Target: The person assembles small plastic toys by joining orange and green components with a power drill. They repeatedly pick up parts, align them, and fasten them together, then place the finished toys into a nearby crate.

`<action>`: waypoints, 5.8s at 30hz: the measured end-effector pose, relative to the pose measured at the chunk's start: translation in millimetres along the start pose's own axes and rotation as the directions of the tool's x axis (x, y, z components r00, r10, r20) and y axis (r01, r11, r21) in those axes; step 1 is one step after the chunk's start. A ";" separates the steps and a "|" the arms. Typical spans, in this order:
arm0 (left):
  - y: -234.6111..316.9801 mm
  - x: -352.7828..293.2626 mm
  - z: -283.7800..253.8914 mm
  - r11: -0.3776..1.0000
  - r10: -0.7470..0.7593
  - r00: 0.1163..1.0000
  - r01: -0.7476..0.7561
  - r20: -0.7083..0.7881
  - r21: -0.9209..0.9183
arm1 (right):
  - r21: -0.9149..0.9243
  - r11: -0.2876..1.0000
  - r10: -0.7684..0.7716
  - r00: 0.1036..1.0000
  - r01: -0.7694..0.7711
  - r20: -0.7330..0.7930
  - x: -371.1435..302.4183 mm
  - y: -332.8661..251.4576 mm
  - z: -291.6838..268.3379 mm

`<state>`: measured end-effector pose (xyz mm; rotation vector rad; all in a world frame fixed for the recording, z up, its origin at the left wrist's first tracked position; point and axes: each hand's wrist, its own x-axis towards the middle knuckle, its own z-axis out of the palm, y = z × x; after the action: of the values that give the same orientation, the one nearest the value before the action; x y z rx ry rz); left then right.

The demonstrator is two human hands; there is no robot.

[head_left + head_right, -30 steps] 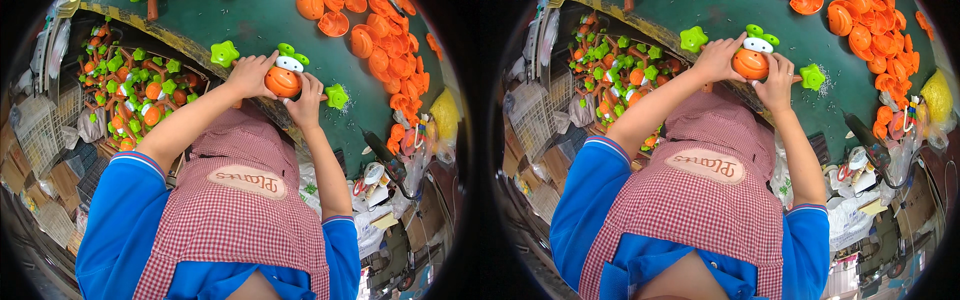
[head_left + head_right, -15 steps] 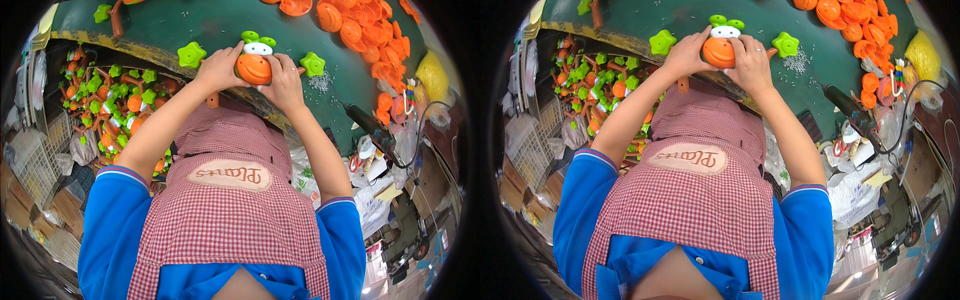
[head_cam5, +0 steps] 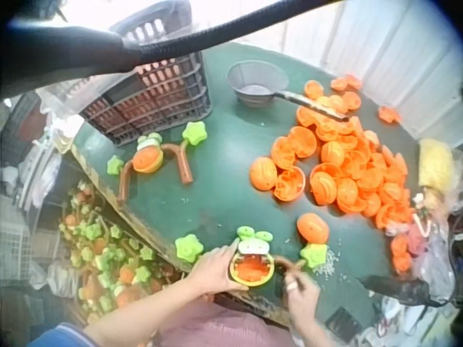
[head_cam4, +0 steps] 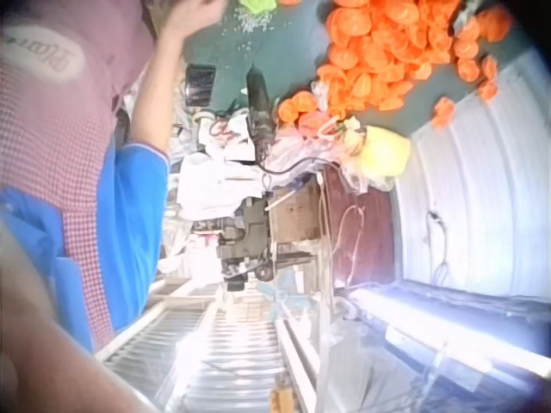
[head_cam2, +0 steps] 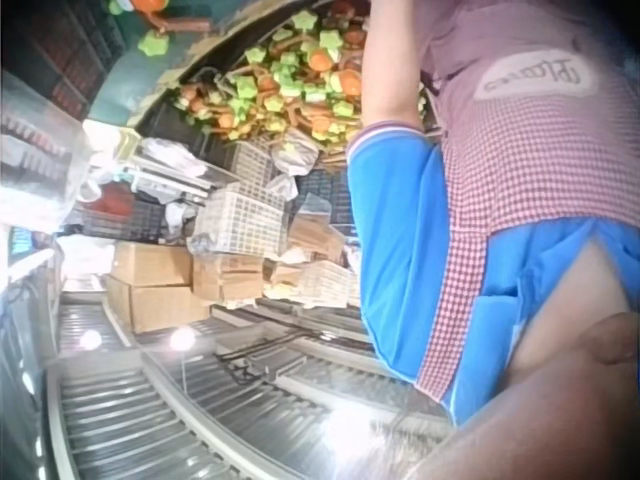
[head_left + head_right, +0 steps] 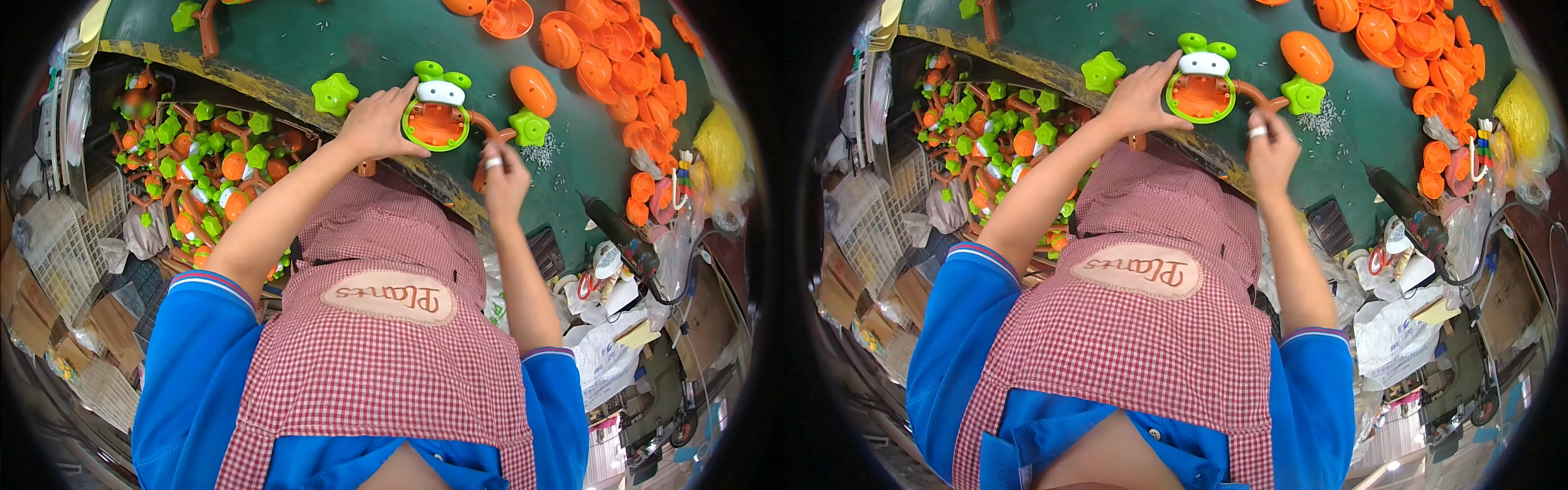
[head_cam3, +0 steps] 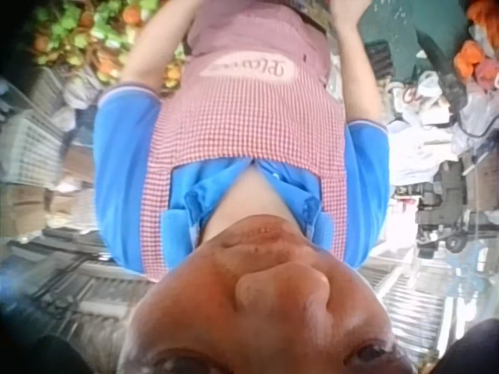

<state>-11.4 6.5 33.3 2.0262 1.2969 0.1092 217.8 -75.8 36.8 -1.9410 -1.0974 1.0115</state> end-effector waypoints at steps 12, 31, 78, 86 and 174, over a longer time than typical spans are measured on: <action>-1.6 23.2 9.1 0.893 -0.247 0.965 0.189 -0.094 -0.408 | 0.503 0.782 0.329 0.929 -0.368 0.168 -20.0 -15.4 38.3; 8.0 19.7 -16.8 0.477 -0.316 0.948 0.203 0.049 -0.855 | 0.057 0.942 0.324 0.941 -0.330 0.094 9.6 -5.5 60.3; -228.2 277.8 -573.3 0.691 -0.325 0.937 0.142 0.128 0.708 | 0.825 0.526 0.771 0.527 -0.208 -0.359 -1.2 146.6 -64.4; -266.7 308.4 -535.8 0.929 -0.212 0.947 0.273 0.242 -0.252 | 0.805 0.526 0.789 0.510 -0.275 -0.342 2.8 130.5 -56.3; 6.6 83.1 -30.9 0.378 -0.042 0.780 0.591 0.624 -0.713 | 0.770 0.137 0.189 0.779 -0.624 0.598 0.9 -15.5 32.9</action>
<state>21.2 89.2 35.7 0.7244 0.9264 0.0334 184.0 -62.7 34.1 -0.9389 0.1638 1.8454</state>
